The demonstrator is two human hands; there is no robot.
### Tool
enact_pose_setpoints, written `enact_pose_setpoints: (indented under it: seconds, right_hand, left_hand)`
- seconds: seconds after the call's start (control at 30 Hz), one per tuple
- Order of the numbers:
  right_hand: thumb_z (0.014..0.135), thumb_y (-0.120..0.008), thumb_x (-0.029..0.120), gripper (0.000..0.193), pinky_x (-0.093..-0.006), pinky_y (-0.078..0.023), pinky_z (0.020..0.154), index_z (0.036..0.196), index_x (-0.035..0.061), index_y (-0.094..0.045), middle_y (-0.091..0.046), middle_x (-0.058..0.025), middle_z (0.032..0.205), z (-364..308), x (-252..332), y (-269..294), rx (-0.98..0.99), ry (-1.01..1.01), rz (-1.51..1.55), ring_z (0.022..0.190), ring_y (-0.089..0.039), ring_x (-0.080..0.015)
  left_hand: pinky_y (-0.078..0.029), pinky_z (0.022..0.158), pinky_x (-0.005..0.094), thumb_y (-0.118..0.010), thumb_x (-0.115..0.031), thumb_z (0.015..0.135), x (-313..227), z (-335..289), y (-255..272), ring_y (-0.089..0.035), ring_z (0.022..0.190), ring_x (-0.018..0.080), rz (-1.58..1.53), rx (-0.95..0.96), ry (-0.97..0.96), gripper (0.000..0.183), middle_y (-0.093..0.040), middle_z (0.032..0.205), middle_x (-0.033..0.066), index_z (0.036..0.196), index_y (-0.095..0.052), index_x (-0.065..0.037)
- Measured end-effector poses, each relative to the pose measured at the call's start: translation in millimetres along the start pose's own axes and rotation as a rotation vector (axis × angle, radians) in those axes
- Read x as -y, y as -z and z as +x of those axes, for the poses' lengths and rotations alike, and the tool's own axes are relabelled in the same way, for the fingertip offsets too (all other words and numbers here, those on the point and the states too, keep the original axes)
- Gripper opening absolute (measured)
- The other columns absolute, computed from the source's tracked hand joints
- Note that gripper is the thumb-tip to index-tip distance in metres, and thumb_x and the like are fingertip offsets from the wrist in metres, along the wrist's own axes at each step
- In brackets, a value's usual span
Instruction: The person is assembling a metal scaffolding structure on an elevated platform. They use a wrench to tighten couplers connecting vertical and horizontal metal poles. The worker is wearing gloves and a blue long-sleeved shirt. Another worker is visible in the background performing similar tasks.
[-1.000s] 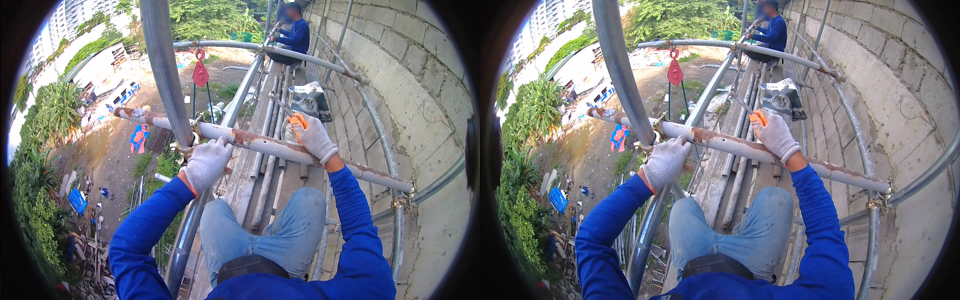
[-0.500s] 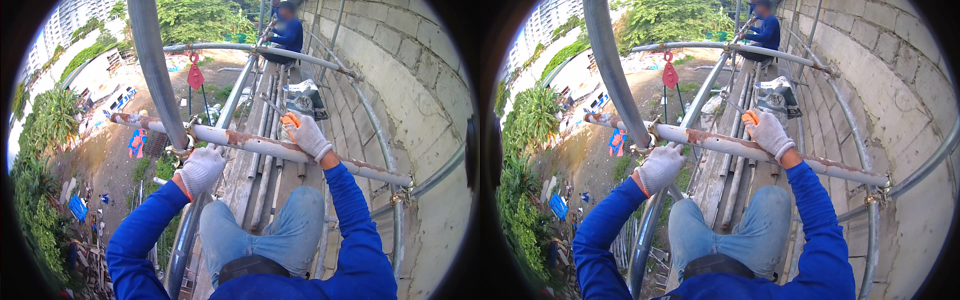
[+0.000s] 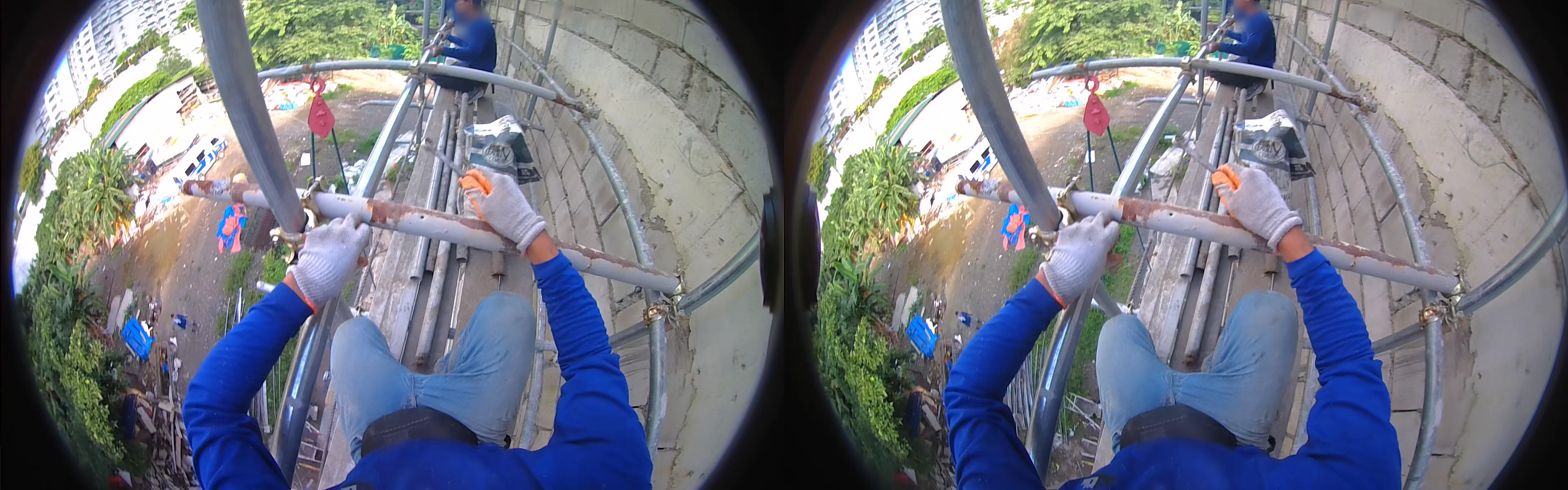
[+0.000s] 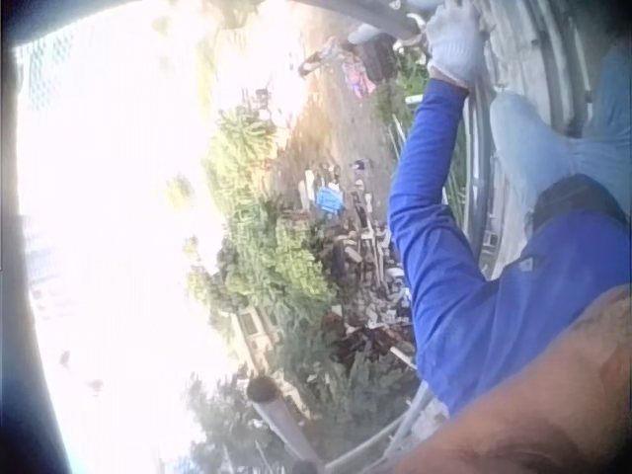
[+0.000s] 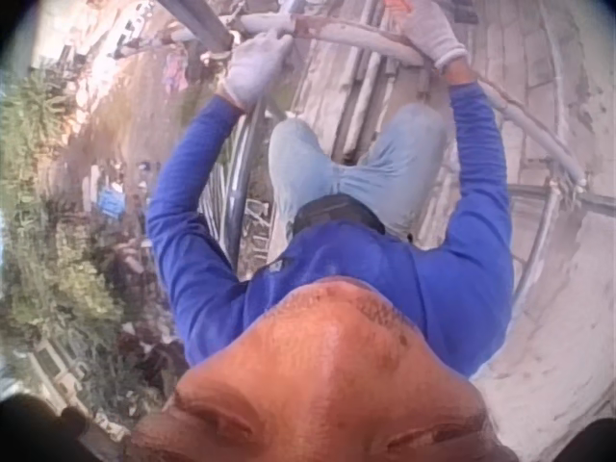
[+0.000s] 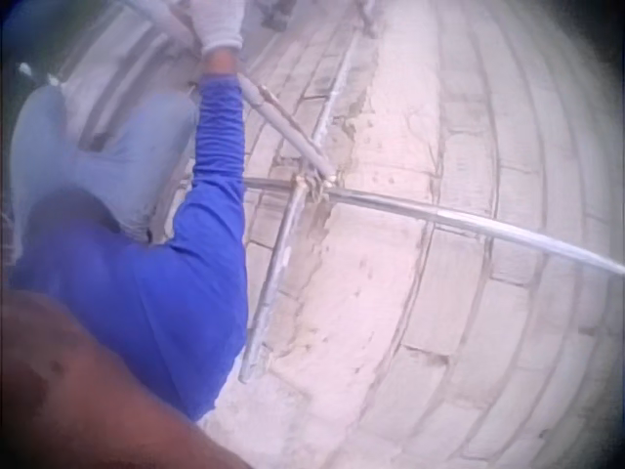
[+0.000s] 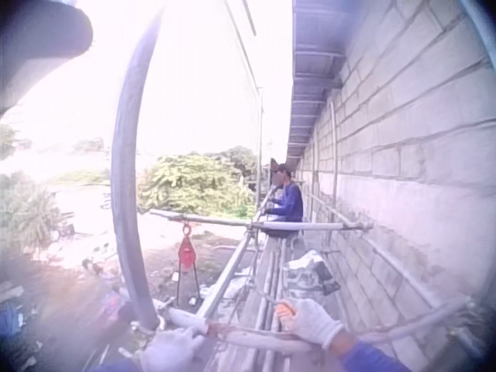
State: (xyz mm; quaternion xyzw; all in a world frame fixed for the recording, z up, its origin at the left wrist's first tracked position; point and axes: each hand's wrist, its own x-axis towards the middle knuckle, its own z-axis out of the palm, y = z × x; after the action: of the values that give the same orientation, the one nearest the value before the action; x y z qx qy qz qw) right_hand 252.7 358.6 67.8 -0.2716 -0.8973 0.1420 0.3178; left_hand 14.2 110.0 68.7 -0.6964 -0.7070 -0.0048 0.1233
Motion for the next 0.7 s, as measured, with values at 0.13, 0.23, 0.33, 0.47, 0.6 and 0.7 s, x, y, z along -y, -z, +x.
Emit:
enact_pose_setpoints:
  seconds: [0.13, 0.23, 0.33, 0.47, 0.6, 0.7]
  right_hand:
    - [0.100, -0.062, 0.021, 0.026, -0.0456, -0.055, 0.075, 0.112, -0.0002, -0.071, -0.071, -0.0272, 0.092, 0, 5, 5, 0.093, -0.056, 0.205, 0.090, -0.071, -0.0437]
    - [0.100, -0.061, 0.019, 0.027, -0.0438, -0.055, 0.077, 0.116, -0.0004, -0.071, -0.072, -0.0258, 0.094, -1, 9, 9, 0.161, -0.123, 0.237, 0.089, -0.071, -0.0428]
    - [0.100, -0.061, 0.019, 0.029, -0.0435, -0.055, 0.080, 0.120, -0.0010, -0.070, -0.072, -0.0263, 0.097, -1, 7, 9, 0.201, -0.084, 0.165, 0.090, -0.071, -0.0421]
    - [0.099, -0.062, 0.019, 0.031, -0.0450, -0.055, 0.084, 0.120, -0.0027, -0.070, -0.072, -0.0292, 0.099, 3, -3, 0, 0.251, -0.095, 0.118, 0.093, -0.071, -0.0428]
    - [0.098, -0.062, 0.020, 0.032, -0.0465, -0.055, 0.086, 0.120, -0.0027, -0.070, -0.072, -0.0302, 0.103, 9, -12, -7, 0.314, -0.077, 0.010, 0.096, -0.071, -0.0451]
    - [0.098, -0.063, 0.021, 0.032, -0.0487, -0.055, 0.086, 0.119, -0.0029, -0.070, -0.072, -0.0313, 0.104, 10, -13, -7, 0.259, -0.051, -0.017, 0.098, -0.070, -0.0455]
  left_hand:
    - [-0.051, 0.102, 0.0471, -0.088, -0.038, 0.072, -9, -27, 9, -0.059, 0.124, 0.0353, -0.107, -0.170, -0.037, 0.078, -0.059, 0.133, 0.0162, 0.137, -0.058, -0.005]
    - [-0.045, 0.114, 0.0508, -0.090, -0.045, 0.071, -15, -90, 12, -0.051, 0.138, 0.0395, -0.179, -0.265, 0.132, 0.100, -0.053, 0.147, 0.0179, 0.152, -0.048, -0.006]
    - [-0.046, 0.115, 0.0487, -0.088, -0.052, 0.080, -14, -170, 14, -0.052, 0.139, 0.0414, -0.338, -0.012, 0.502, 0.108, -0.048, 0.151, 0.0260, 0.160, -0.033, -0.004]
    - [-0.053, 0.106, 0.0481, -0.094, -0.043, 0.075, -17, -254, 16, -0.064, 0.125, 0.0369, -2.093, 0.361, 0.823, 0.117, -0.058, 0.141, 0.0247, 0.160, -0.028, 0.002]
    - [-0.063, 0.076, 0.0407, -0.090, -0.022, 0.079, -45, -288, 11, -0.073, 0.085, 0.0254, -2.269, 0.517, 1.018, 0.076, -0.070, 0.104, 0.0187, 0.139, -0.050, 0.004]
    - [-0.060, 0.057, 0.0301, -0.083, -0.008, 0.086, -48, -283, 8, -0.072, 0.063, 0.0190, -1.939, 0.528, 1.037, 0.048, -0.068, 0.085, 0.0112, 0.125, -0.056, 0.002]
